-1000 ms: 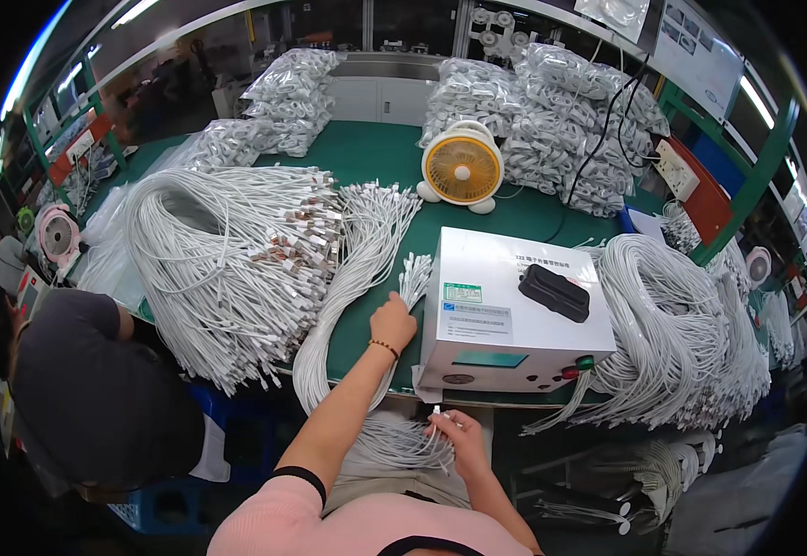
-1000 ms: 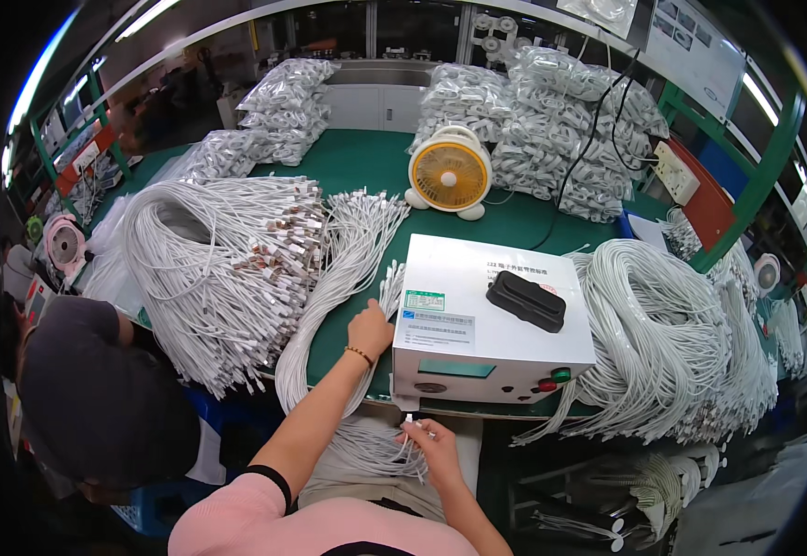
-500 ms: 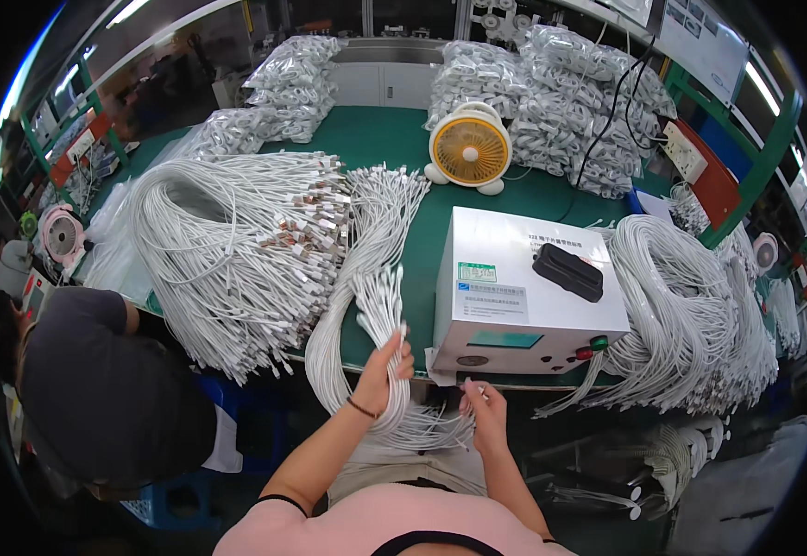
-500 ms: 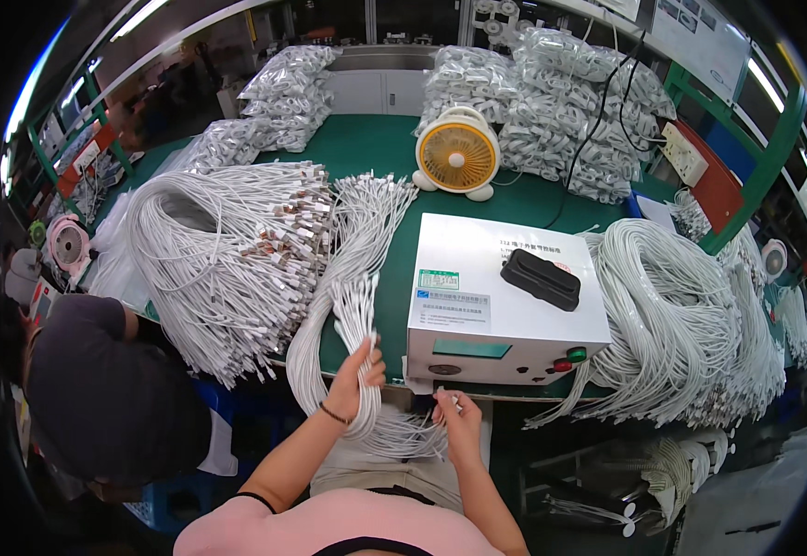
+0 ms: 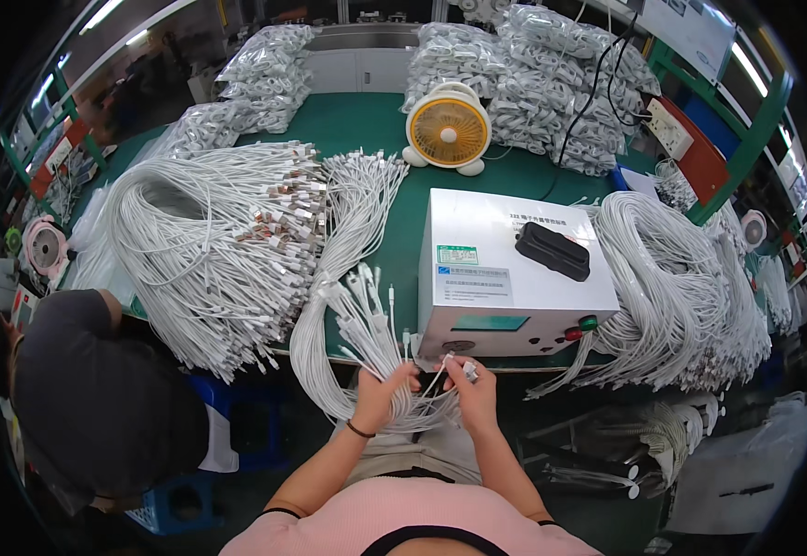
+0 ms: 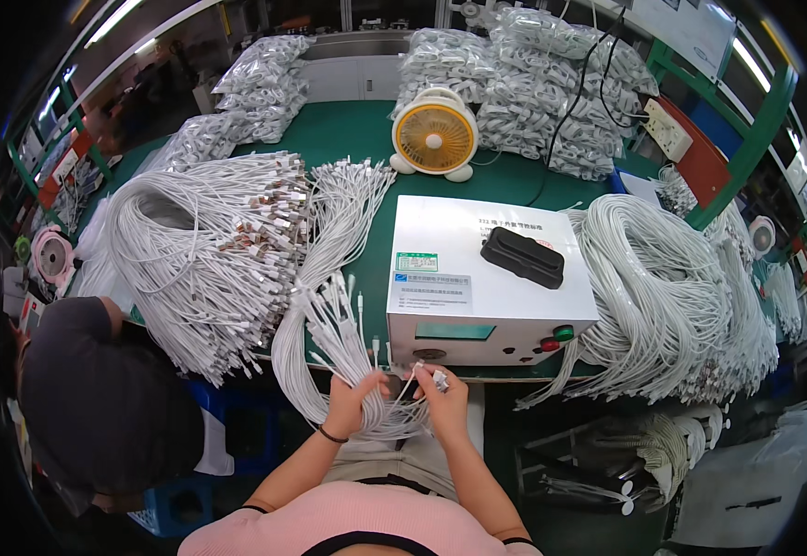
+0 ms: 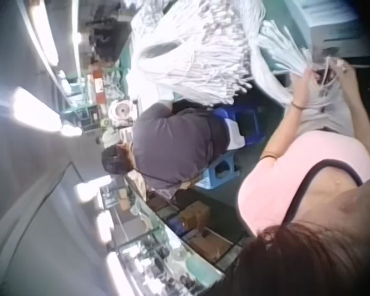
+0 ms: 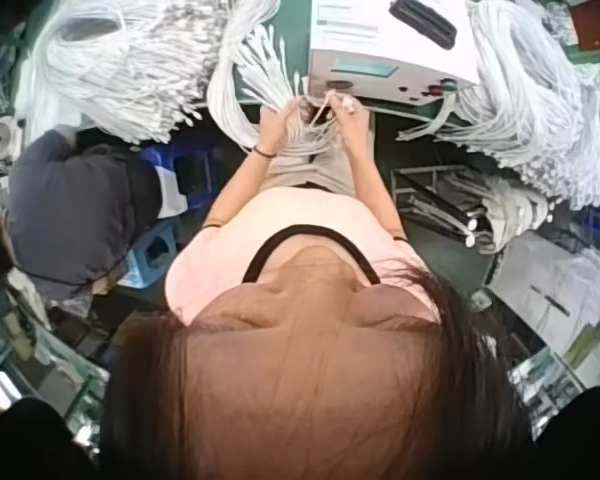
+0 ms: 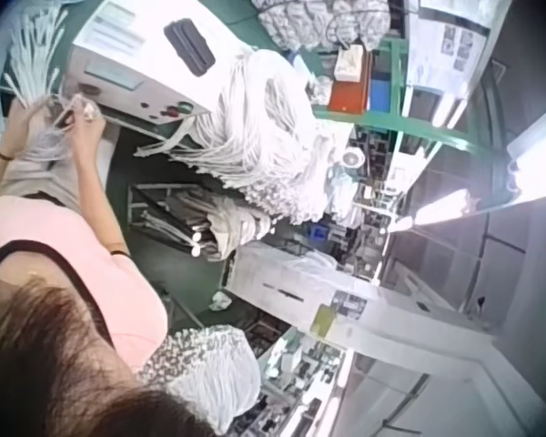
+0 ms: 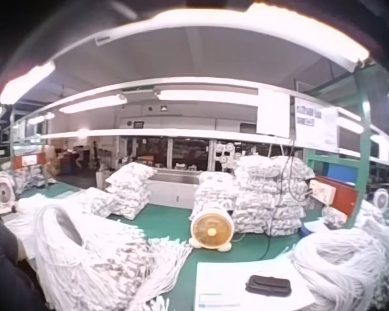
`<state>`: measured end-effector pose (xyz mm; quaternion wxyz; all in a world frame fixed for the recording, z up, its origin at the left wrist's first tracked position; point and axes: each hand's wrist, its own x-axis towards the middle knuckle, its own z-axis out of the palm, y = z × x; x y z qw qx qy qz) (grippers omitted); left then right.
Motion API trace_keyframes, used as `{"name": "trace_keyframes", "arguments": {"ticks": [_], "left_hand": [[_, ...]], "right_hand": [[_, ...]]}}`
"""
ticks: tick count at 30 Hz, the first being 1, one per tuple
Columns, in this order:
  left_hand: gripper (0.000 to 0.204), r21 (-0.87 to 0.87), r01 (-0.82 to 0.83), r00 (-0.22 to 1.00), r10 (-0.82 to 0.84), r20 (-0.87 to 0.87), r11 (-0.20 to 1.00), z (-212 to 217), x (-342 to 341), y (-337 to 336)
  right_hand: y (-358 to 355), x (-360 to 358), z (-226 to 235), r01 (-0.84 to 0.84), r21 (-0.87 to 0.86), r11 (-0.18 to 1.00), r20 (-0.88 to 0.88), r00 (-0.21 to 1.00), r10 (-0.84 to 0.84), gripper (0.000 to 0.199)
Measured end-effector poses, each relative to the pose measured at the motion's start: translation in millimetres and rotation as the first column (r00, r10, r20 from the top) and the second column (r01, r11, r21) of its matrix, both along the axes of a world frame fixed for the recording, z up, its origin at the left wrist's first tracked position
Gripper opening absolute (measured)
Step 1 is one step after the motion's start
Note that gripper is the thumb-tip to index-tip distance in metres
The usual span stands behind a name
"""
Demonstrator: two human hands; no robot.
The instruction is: The person holds a bundle of cables and inserts the cable connectors one by one into the port of a testing machine.
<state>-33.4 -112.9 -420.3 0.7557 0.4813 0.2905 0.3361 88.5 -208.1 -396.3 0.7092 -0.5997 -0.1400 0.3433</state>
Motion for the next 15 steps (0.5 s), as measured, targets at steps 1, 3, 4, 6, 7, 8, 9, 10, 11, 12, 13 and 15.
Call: {"name": "trace_keyframes", "arguments": {"ticks": [1,3,4,6,7,8,9,10,11,12,13,15], "left_hand": [[0.021,-0.156,0.038,0.995,-0.024,0.092,0.987,-4.1,2.2,5.1],[0.021,-0.44,0.148,0.961,-0.024,0.276,0.886,-9.3,4.8,11.3],[0.021,-0.441,0.148,0.961,-0.025,0.274,0.885,-11.9,4.2,8.1],[0.024,-0.45,0.058,0.988,0.014,0.156,0.891,-4.3,9.0,-0.1],[0.026,-0.45,0.012,0.995,0.035,0.095,0.893,-1.1,10.2,-2.3],[0.026,-0.449,0.013,0.995,0.034,0.095,0.894,1.3,10.9,-1.4],[0.025,-0.441,0.027,0.99,0.037,0.136,0.897,3.8,11.9,1.1],[0.025,-0.433,0.041,0.983,0.04,0.177,0.9,6.9,12.2,3.6],[0.025,-0.424,0.055,0.975,0.043,0.218,0.904,9.5,12.6,5.2],[0.025,-0.424,0.056,0.975,0.042,0.217,0.904,11.9,13.1,5.8],[0.025,-0.412,0.04,0.981,0.042,0.188,0.91,14.2,13.7,6.3],[0.024,-0.385,0.01,0.99,0.044,0.132,0.923,17.6,14.3,6.7]], "right_hand": [[0.7,3.3,-1.4,-0.019,-0.011,1.0,0.008,1.0,0.019,0.017],[1.6,7.4,-3.0,-0.058,-0.033,0.998,0.022,0.998,0.059,0.019],[0.4,6.6,-2.7,-0.057,-0.034,0.998,0.02,0.998,0.058,0.019],[1.5,7.8,-0.8,-0.054,-0.037,0.998,-0.02,0.998,0.053,0.018],[2.2,8.8,-0.3,-0.053,-0.039,0.998,-0.04,0.998,0.052,0.018],[2.9,11.6,-1.0,-0.052,-0.037,0.998,-0.04,0.998,0.051,0.018],[3.6,16.1,-2.4,-0.062,-0.02,0.998,-0.089,0.994,0.06,0.016],[4.2,19.7,-2.7,-0.071,-0.002,0.997,-0.138,0.988,0.07,0.015],[4.8,21.6,-2.3,-0.079,0.016,0.997,-0.186,0.979,0.081,0.014],[5.2,22.2,-2.2,-0.078,0.016,0.997,-0.187,0.979,0.08,0.014],[5.4,22.4,-2.2,-0.073,0.017,0.997,-0.198,0.977,0.075,0.014],[6.4,22.1,-0.4,-0.062,0.018,0.998,-0.22,0.973,0.065,0.014]]}}
